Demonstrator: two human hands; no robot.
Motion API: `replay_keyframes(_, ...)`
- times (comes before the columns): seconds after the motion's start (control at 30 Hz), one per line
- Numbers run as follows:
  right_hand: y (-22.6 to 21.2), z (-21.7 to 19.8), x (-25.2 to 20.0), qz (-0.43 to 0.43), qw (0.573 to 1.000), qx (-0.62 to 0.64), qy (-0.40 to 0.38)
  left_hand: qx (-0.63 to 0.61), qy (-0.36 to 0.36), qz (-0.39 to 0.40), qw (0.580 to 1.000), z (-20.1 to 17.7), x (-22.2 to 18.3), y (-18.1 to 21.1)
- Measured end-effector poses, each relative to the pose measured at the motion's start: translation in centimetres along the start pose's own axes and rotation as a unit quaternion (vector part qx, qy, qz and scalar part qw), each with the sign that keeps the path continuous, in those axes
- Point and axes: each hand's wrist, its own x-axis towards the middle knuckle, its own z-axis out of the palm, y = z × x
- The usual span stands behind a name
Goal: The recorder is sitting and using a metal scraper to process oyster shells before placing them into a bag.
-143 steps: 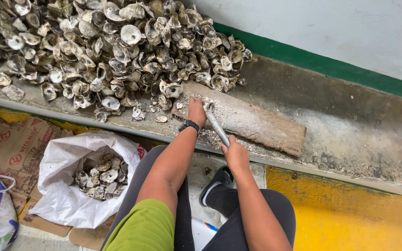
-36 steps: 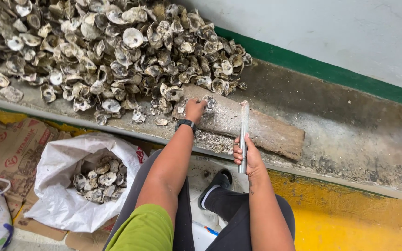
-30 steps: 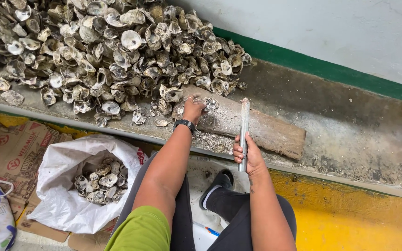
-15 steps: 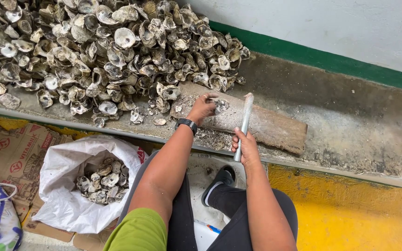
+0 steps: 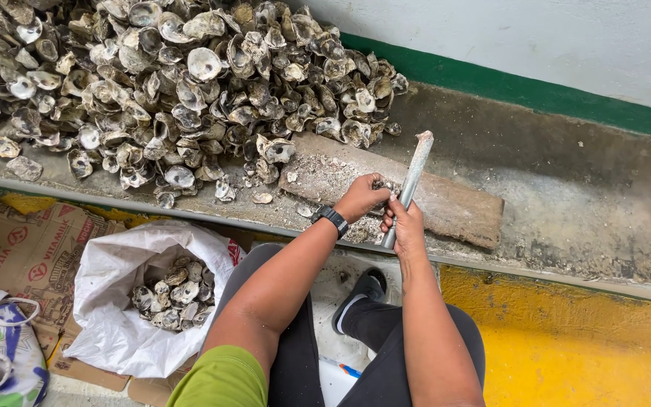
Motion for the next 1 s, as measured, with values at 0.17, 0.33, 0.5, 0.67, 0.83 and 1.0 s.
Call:
replay_keyframes(0.17, 0.3, -0.2, 0.6, 0.018, 0.999, 0.036, 0.003, 0.055, 0.036, 0.001, 0.998, 0.2, 0.2, 0.1)
replay_keyframes(0.33, -0.1, 0.4, 0.2, 0.035, 0.999, 0.035, 0.0, -0.041, 0.034, -0.116, 0.992, -2.2, 2.3, -2.0)
replay_keyframes(0.5, -0.5, 1.0, -0.3, 0.044, 0.998, 0.045, -0.026, 0.006, -0.009, -0.011, 1.0, -3.2, 2.6, -2.8)
replay_keyframes(0.67, 0.2, -0.8, 0.8, 0.052, 0.995, 0.09, -0.007, 0.006, 0.127, 0.019, 0.992, -4.7, 3.4, -2.4)
replay_keyframes(0.83, 0.7, -3.9, 2.4, 0.058, 0.98, 0.19, 0.011, 0.213, 0.266, -0.078, 0.937, -8.5, 5.6, -5.4)
replay_keyframes(1.0, 0.9, -5.5, 3.0, 0.058, 0.965, 0.255, 0.02, 0.284, 0.333, 0.031, 0.899, -12.0, 7.4, -9.1)
